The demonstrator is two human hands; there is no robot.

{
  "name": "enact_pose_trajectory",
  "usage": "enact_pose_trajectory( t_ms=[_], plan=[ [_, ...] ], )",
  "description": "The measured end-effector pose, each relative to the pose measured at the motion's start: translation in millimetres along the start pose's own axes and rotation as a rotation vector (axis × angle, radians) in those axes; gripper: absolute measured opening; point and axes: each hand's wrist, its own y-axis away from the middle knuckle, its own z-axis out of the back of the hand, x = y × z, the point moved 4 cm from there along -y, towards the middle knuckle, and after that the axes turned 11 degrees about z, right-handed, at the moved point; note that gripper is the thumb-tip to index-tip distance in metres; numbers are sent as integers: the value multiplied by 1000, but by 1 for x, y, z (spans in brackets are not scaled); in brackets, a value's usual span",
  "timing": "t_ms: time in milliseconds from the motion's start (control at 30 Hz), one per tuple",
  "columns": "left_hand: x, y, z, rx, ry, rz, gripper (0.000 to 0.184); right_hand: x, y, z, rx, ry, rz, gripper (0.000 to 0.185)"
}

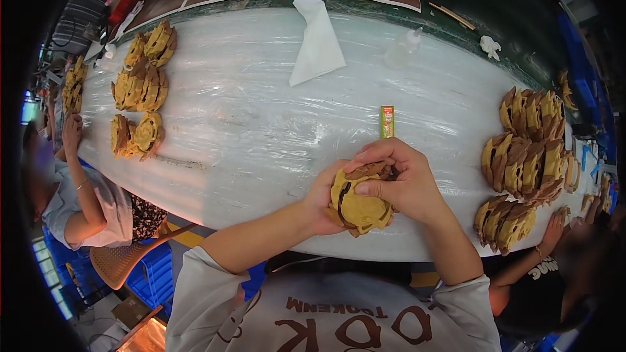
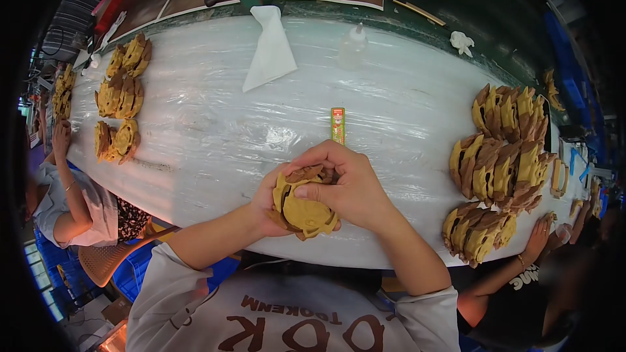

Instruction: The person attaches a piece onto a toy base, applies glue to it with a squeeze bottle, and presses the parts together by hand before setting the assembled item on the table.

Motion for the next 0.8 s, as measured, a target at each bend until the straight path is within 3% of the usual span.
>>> enact_pose_trajectory(
  t_ms=[400, 567, 700, 800],
  plan=[
    [0, 0, -1, 37, -33, -16, 52, 7, 0, -2, -4, 50, 7, 33],
    [-1, 3, -10, 39, -70, -31, 49, 10, -2, 2, 83, 305, 112, 32],
    [0, 4, -12, 53, -70, -24, 48, 5, 4, -4, -20, 8, 11, 33],
    [0, 5, -13, 54, -60, -13, 48, 5, 5, -3, -14, 47, -9, 34]
  ],
)
